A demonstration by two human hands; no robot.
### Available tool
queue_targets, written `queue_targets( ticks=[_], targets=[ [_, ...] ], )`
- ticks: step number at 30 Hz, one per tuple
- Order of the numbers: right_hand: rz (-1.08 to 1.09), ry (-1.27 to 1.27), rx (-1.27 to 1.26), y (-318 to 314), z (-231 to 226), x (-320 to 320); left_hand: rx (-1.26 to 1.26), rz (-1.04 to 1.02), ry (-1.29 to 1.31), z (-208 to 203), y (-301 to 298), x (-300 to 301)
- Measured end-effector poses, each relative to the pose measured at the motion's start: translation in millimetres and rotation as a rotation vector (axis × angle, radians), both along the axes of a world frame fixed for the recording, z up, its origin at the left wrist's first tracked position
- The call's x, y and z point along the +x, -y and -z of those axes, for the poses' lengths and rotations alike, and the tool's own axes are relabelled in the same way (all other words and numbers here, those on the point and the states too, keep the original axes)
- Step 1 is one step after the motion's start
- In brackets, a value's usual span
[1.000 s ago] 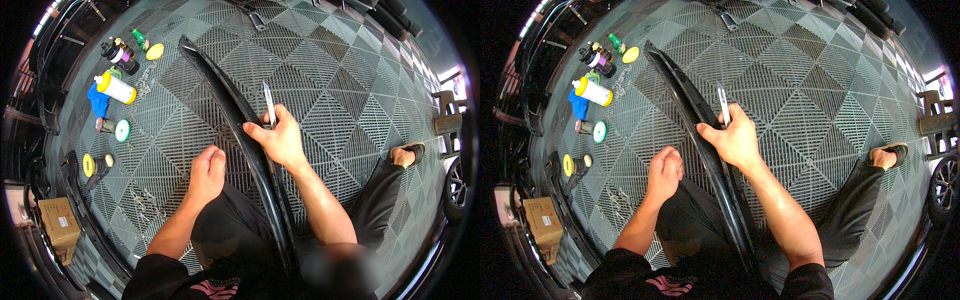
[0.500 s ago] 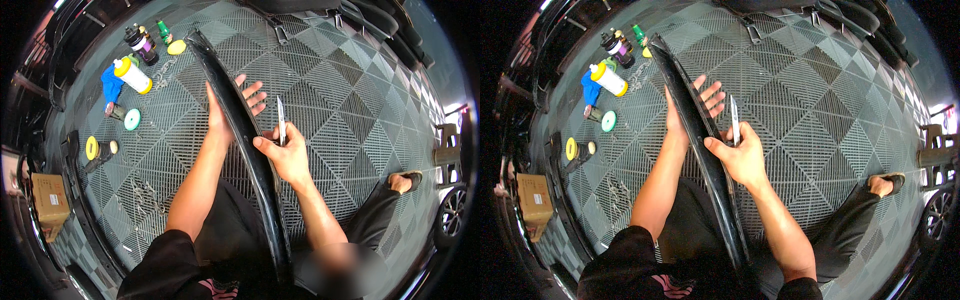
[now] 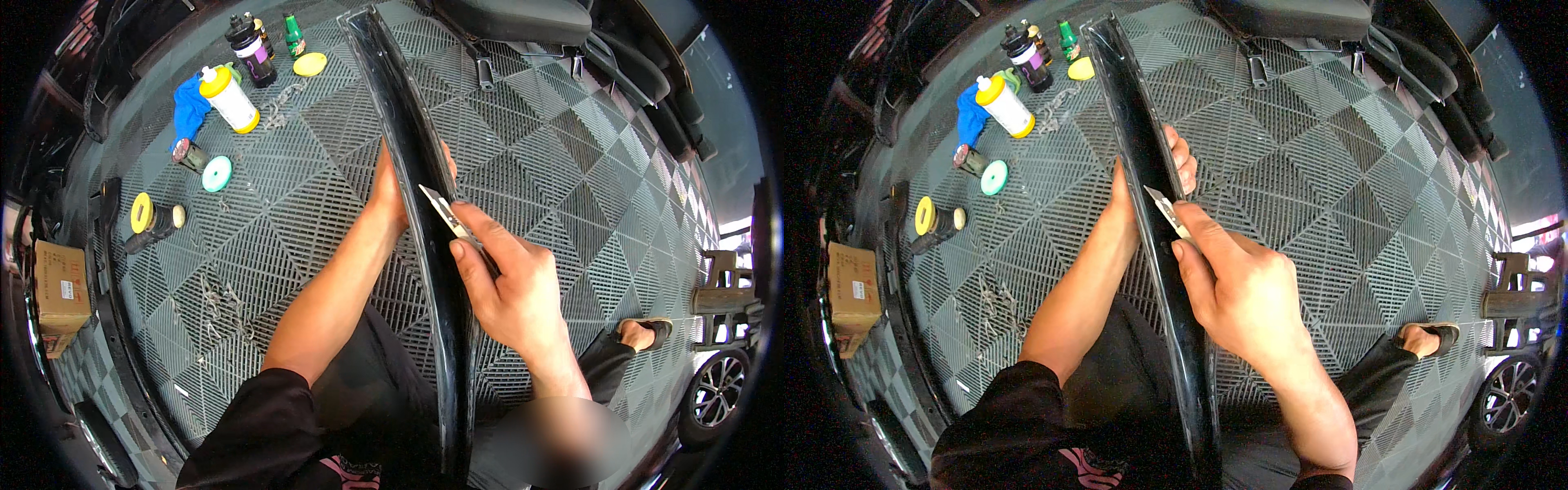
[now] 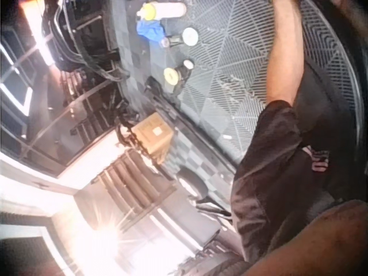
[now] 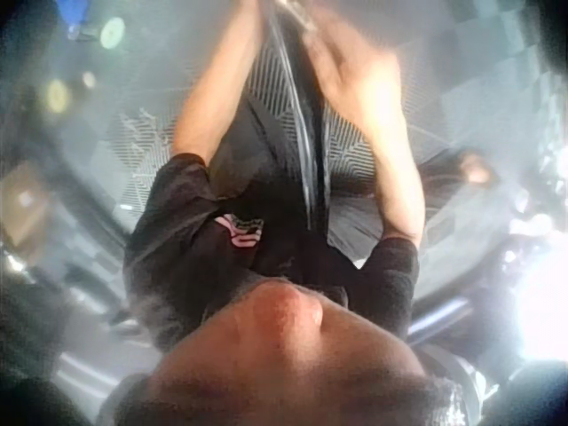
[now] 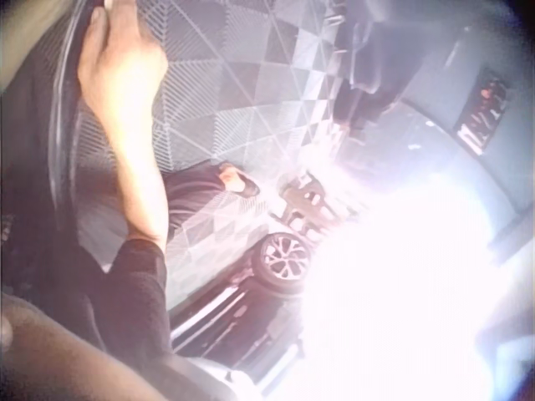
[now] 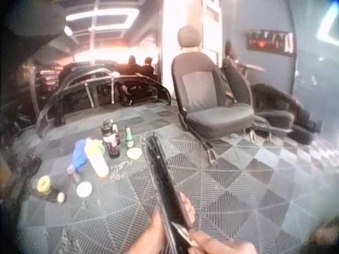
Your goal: The person sits on the floor and uses a utility knife to trim excess material from the edges of a long, black, flexible car trim piece. They carefully scrape and cut along the edges to remove a thin layer of material.
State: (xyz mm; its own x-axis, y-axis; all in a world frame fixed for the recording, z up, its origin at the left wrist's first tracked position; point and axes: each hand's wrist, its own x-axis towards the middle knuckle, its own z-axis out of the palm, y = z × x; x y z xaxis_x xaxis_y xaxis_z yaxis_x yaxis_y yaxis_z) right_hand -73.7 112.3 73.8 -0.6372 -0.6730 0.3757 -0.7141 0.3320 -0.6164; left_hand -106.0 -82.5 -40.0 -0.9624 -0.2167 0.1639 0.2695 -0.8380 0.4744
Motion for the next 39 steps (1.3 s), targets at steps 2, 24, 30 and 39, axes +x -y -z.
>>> queue_targets(
  ticks=[2,24,30,39],
  targets=[
    [-0.035,-0.045,0.071,2,-3,-3,-0.058,-0.030,0.018,-4,2,1],
    [-0.132,-0.177,0.187,8,-20,-9,-0.034,-0.077,0.094,-14,0,-1],
    [-0.124,-0.243,0.274,10,-25,-3,-0.009,-0.068,0.092,-8,5,-1],
    [-0.130,-0.173,0.188,9,-20,1,-0.013,-0.054,0.093,-9,7,-1]
  ],
)
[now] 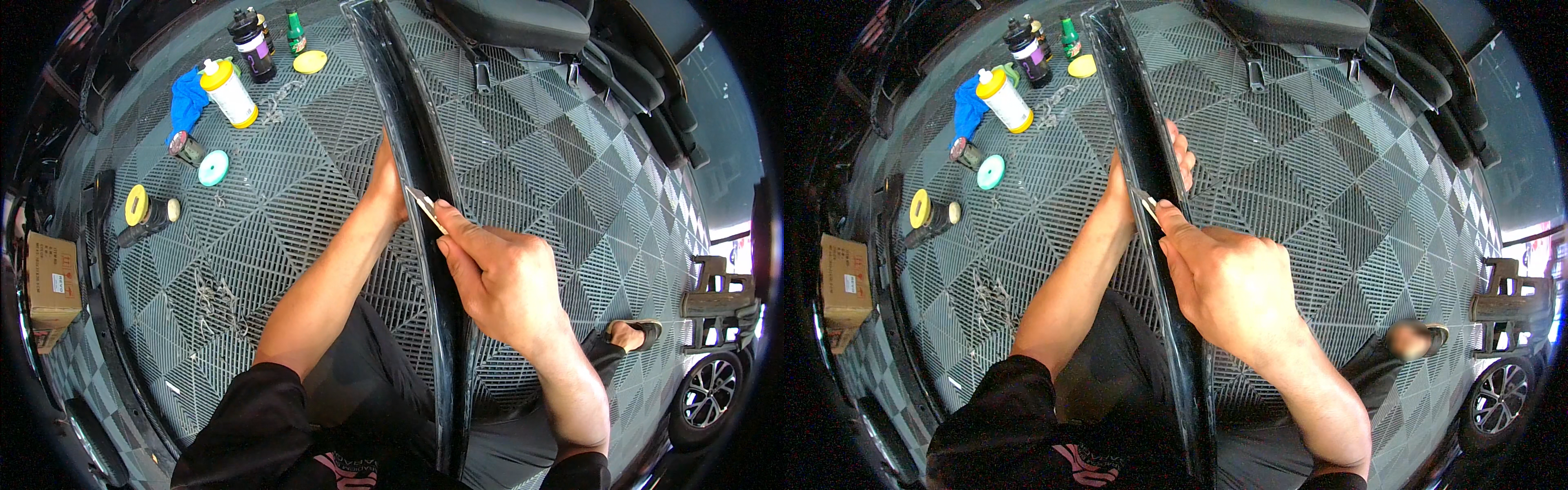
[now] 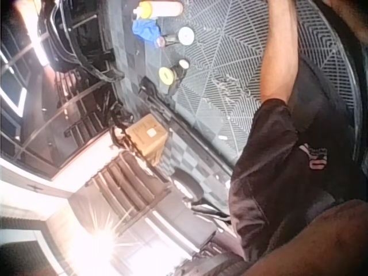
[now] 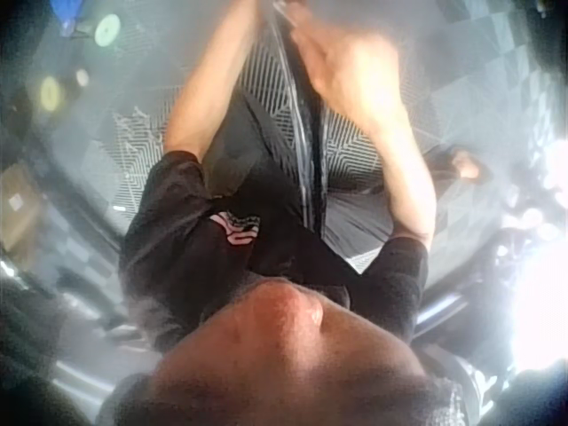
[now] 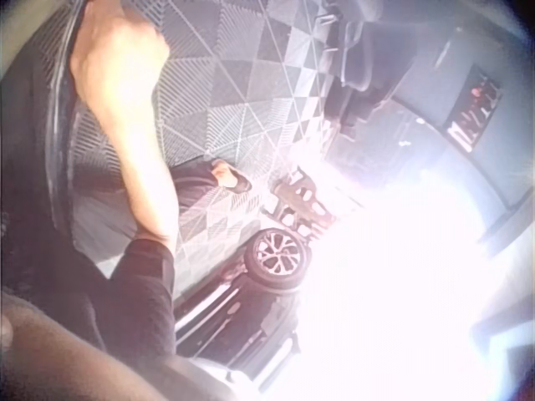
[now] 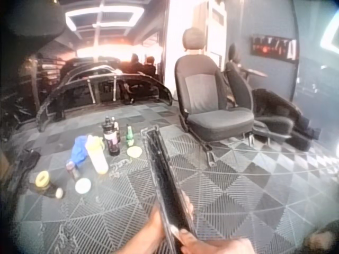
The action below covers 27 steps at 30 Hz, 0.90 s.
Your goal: The person sits on the floor and uses a utility knife to trim excess material from the edges of a long, black, flexible car trim piece. They carefully scrape and cut along the edges to remove a thin layer of material.
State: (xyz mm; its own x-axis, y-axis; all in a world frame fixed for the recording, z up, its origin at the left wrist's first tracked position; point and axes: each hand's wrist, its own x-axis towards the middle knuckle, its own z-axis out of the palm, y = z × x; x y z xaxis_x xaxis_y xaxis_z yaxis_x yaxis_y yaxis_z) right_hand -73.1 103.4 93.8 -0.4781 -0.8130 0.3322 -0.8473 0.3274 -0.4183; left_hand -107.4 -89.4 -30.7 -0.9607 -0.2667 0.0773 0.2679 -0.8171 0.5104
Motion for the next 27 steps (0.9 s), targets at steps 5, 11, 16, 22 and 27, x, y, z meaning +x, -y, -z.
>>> queue_targets(
  ticks=[5,11,16,22,27],
  targets=[
    [0.022,0.016,0.063,1,-7,7,-0.014,-0.025,0.020,2,0,1],
    [0.017,-0.016,0.093,-5,-7,12,-0.039,0.002,0.004,-1,1,3],
    [0.004,-0.062,0.135,-11,-7,15,-0.002,0.022,-0.020,-6,0,6],
    [-0.013,-0.060,0.137,-17,-8,22,-0.047,0.018,-0.034,-5,1,9],
    [-0.006,-0.011,0.133,-21,-11,26,-0.058,0.009,-0.033,-6,2,8]
  ],
)
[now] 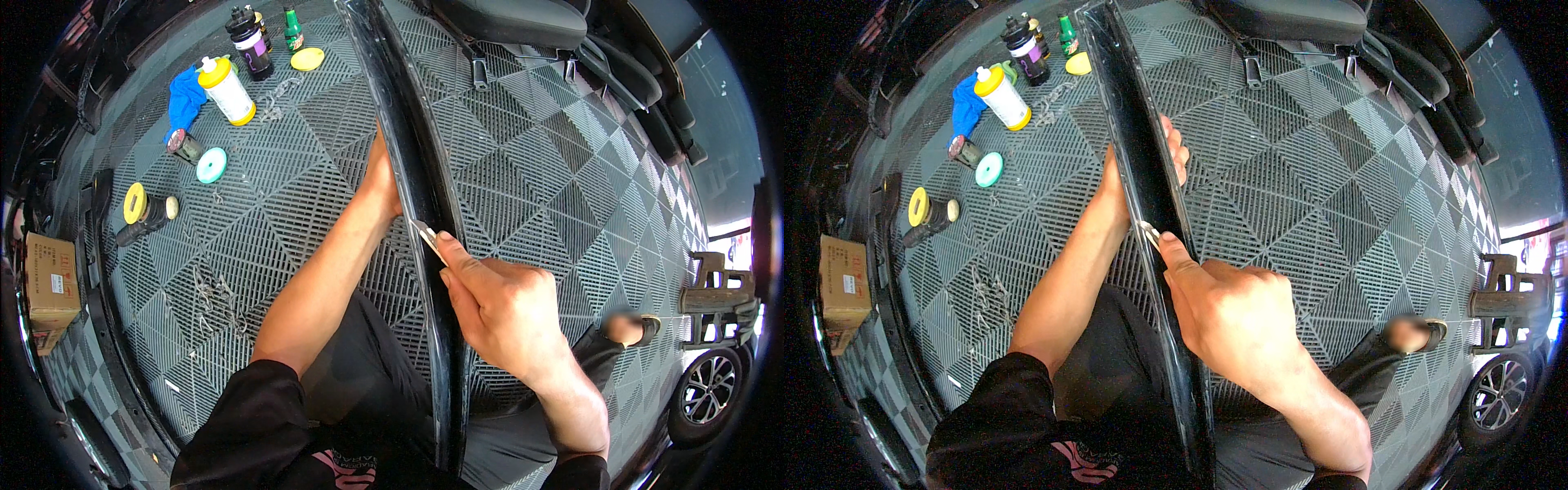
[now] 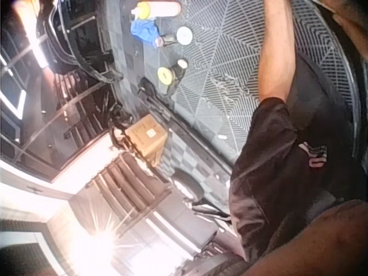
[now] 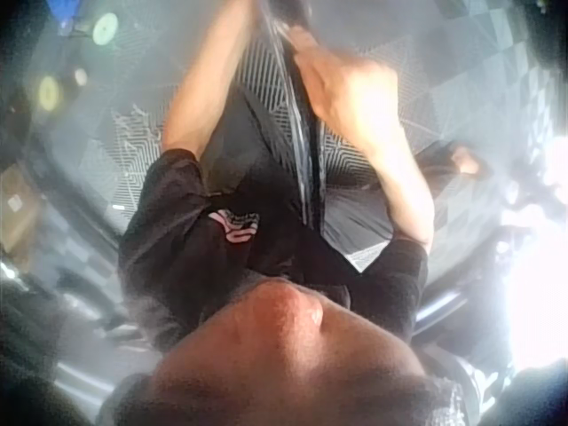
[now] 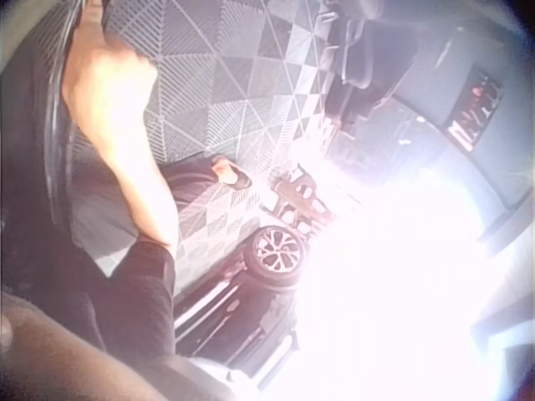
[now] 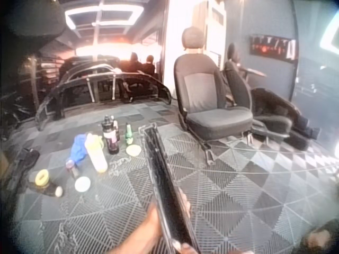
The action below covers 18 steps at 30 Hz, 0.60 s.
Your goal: The person sits on the floor and uses a utility knife to trim excess material from the edges of a long, black, flexible car trim piece. They carefully scrape and cut along the edges to remove a thin layer of material.
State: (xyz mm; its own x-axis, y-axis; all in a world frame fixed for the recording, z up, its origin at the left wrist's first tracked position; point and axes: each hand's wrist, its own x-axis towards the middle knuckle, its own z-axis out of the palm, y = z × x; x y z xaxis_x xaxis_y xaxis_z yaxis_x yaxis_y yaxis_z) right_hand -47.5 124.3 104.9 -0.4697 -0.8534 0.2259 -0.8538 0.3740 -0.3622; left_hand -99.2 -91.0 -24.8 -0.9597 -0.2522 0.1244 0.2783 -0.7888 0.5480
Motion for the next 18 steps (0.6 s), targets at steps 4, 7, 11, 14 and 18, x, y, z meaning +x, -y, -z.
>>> queue_targets(
  ticks=[4,7,11,14,18],
  targets=[
    [0.001,0.031,-0.017,-3,3,2,0.020,-0.062,0.037,-2,-5,1],
    [-0.016,0.045,-0.009,-6,5,7,0.020,-0.074,0.064,-1,0,5],
    [-0.015,0.030,0.028,-12,5,13,0.009,-0.066,0.058,1,0,4],
    [-0.015,0.027,0.040,-16,7,16,0.035,-0.046,0.050,0,0,4],
    [-0.024,0.001,0.048,-21,8,18,-0.005,-0.025,0.039,-1,0,6]
  ],
)
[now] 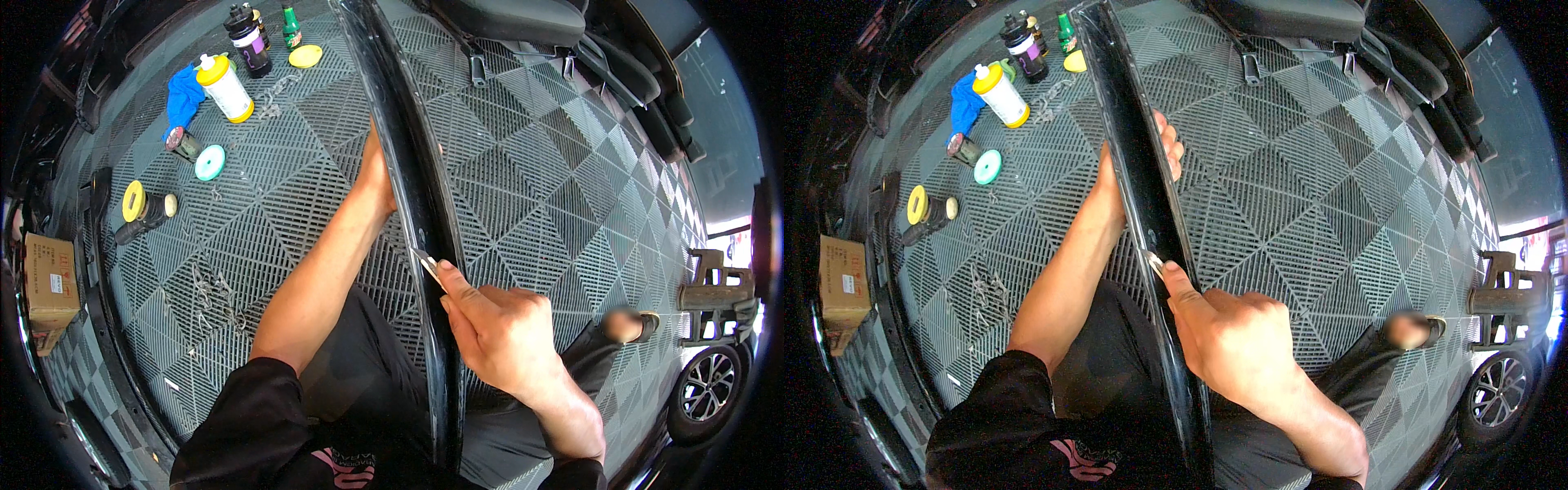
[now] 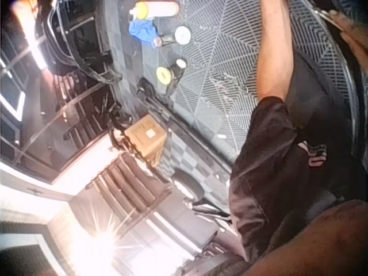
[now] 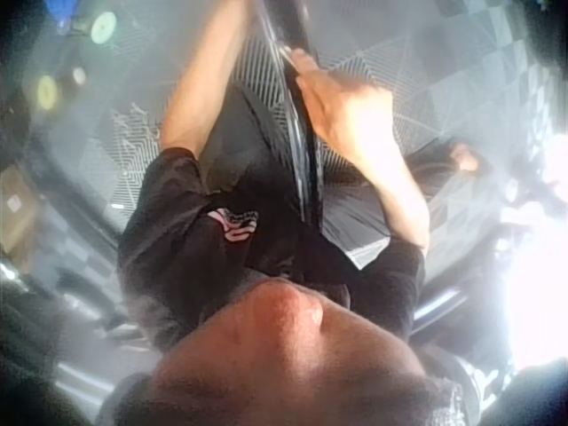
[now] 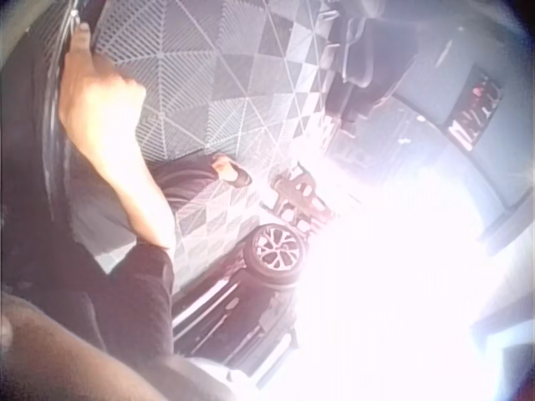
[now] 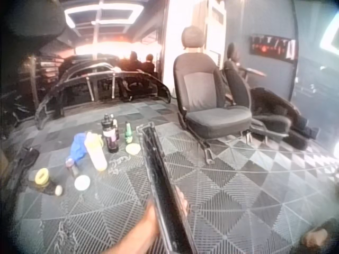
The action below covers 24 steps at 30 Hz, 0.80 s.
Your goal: The person sits on the floor and uses a utility knife to trim excess material from the edges of a long, black, flexible car trim piece. They carefully scrape and cut along the edges to remove a thin layer of material.
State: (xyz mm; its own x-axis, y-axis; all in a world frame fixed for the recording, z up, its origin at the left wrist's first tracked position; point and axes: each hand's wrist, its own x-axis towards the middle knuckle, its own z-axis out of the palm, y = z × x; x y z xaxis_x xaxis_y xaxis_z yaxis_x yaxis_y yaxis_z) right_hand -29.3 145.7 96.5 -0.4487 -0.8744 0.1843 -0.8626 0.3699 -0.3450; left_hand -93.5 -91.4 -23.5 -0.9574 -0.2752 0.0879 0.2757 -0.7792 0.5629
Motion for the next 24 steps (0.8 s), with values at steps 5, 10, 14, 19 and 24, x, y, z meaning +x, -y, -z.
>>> queue_targets(
  ticks=[5,10,14,19,24],
  targets=[
    [-0.004,-0.020,0.004,-5,1,5,-0.002,-0.024,-0.008,0,-2,-1],
    [-0.015,-0.022,0.006,-9,3,9,0.010,0.022,-0.010,0,2,0],
    [-0.015,-0.011,0.005,-13,4,13,-0.008,0.012,-0.029,1,2,-1],
    [-0.027,0.046,0.006,-20,3,17,0.013,-0.003,-0.049,3,2,2],
    [0.065,0.159,-0.090,-17,-12,9,0.036,0.007,-0.017,-7,3,2]
  ],
)
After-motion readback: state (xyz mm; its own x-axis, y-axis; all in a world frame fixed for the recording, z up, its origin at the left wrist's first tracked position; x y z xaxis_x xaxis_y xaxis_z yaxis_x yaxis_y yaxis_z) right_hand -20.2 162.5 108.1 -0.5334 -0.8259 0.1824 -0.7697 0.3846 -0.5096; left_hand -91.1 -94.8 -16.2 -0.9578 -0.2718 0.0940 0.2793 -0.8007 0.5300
